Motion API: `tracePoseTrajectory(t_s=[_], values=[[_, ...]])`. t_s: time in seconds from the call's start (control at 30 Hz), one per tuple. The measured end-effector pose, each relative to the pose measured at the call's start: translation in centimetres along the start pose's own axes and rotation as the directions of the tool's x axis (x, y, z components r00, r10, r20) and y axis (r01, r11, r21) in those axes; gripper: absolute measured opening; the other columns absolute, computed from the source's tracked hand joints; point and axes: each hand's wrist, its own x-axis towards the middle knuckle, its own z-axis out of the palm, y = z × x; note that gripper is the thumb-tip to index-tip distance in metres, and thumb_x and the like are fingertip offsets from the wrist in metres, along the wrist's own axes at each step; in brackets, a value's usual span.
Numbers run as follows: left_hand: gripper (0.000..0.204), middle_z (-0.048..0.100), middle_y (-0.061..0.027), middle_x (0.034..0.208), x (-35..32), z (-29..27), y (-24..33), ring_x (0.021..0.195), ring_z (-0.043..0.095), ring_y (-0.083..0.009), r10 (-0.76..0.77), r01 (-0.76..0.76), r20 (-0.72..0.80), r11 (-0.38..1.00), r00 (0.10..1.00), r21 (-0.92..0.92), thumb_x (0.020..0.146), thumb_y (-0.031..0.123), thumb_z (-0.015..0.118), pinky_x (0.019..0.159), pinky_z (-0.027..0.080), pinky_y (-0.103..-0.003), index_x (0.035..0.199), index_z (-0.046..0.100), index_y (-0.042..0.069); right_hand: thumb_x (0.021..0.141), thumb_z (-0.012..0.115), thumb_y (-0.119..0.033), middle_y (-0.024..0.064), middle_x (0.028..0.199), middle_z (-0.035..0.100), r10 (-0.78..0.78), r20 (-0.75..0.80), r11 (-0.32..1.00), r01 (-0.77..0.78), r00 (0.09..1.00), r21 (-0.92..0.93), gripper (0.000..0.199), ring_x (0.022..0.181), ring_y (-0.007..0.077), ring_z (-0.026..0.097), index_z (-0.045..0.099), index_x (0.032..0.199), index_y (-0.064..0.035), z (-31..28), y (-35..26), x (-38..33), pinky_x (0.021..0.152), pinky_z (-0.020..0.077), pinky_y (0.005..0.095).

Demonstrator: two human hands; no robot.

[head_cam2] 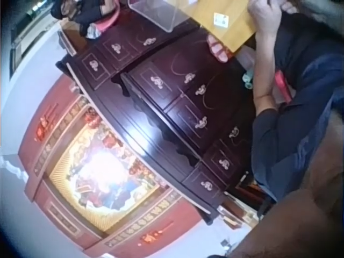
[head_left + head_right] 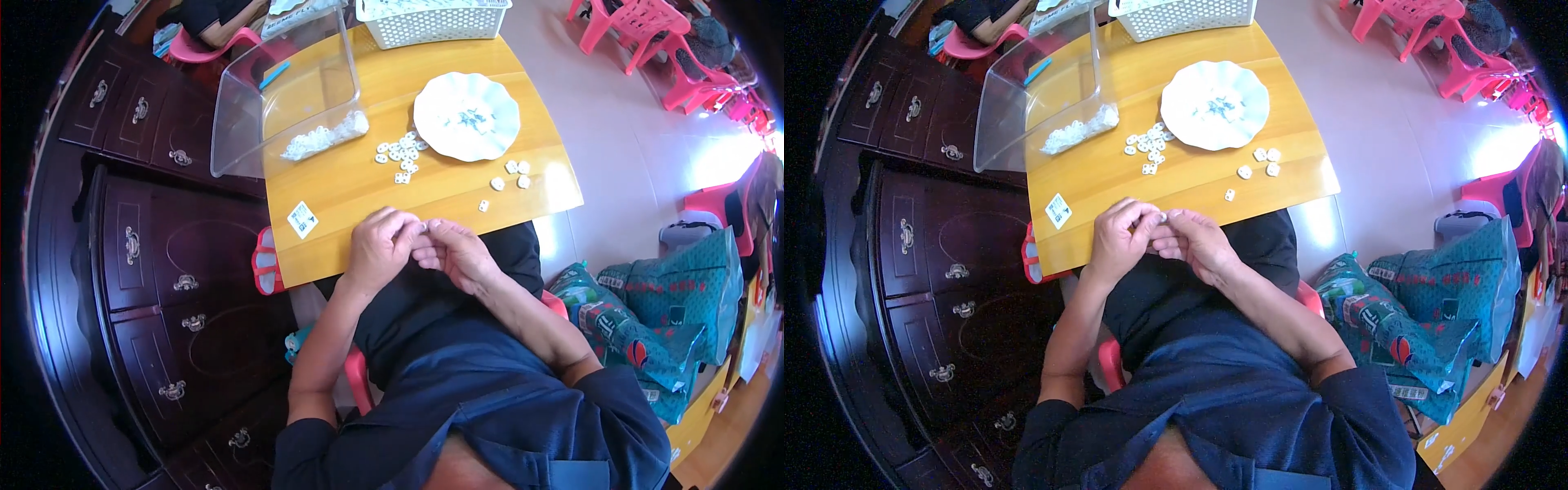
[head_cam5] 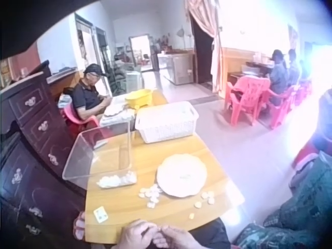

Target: Assembling small white plastic components by hand at a table.

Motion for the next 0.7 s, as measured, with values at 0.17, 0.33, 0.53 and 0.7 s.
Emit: tracePoseTrajectory(t_s=[0.17, 0.33, 0.53, 0.7], values=[[0.005, 0.067, -0.0101, 0.082, 1.7, 1.8, -1.9, 0.078, 0.066, -0.0308, 0.099, -0.07, -0.155, 0.981, 0.983, 0.179, 0.085, 0.01, 0.073, 0.069, 0.053, -0.041, 0.086, 0.07, 0.006, 0.109, 0.043, -0.03, 0.0164, 0.111, 0.072, 0.092, -0.005, 0.966, -0.088, 0.996, 0.241, 0.036, 0.1, 0.0234, 0.071, 0.059, 0.121, 0.0007, -0.6, -0.3, -1.0, 0.088, 0.0593, 0.0345], [0.006, 0.068, -0.0076, 0.086, 3.4, 3.4, -3.1, 0.082, 0.067, -0.0281, 0.277, -0.213, -0.126, 0.903, 0.953, 0.374, 0.082, 0.009, 0.075, 0.07, 0.054, -0.04, 0.086, 0.071, 0.007, 0.109, 0.043, -0.031, 0.0215, 0.122, 0.067, 0.03, 0.002, 0.949, -0.029, 1.0, 0.315, 0.038, 0.111, 0.0294, 0.068, 0.057, 0.123, 0.0018, -1.2, -1.3, -1.7, 0.097, 0.0561, 0.0396], [0.008, 0.068, -0.0101, 0.088, 3.0, 2.3, -1.8, 0.083, 0.067, -0.0303, 0.126, -0.094, -0.218, 0.984, 0.968, 0.15, 0.082, 0.004, 0.074, 0.073, 0.054, -0.039, 0.09, 0.072, 0.004, 0.109, 0.043, -0.033, 0.0216, 0.127, 0.064, -0.058, -0.018, 0.947, 0.061, 0.998, 0.316, 0.04, 0.116, 0.0287, 0.065, 0.055, 0.125, 0.0018, -1.3, -2.8, -1.8, 0.099, 0.0538, 0.0391], [0.014, 0.067, -0.0089, 0.09, 1.1, 0.9, 2.8, 0.084, 0.066, -0.0298, 0.153, -0.149, -0.087, 0.988, 0.984, 0.048, 0.08, 0.006, 0.075, 0.075, 0.054, -0.039, 0.094, 0.072, 0.006, 0.109, 0.044, -0.034, 0.0176, 0.122, 0.066, -0.066, 0.052, 0.933, 0.043, 0.996, 0.359, 0.041, 0.109, 0.0241, 0.066, 0.056, 0.126, 0.0015, -0.7, -2.6, -1.6, 0.098, 0.0531, 0.0366]])
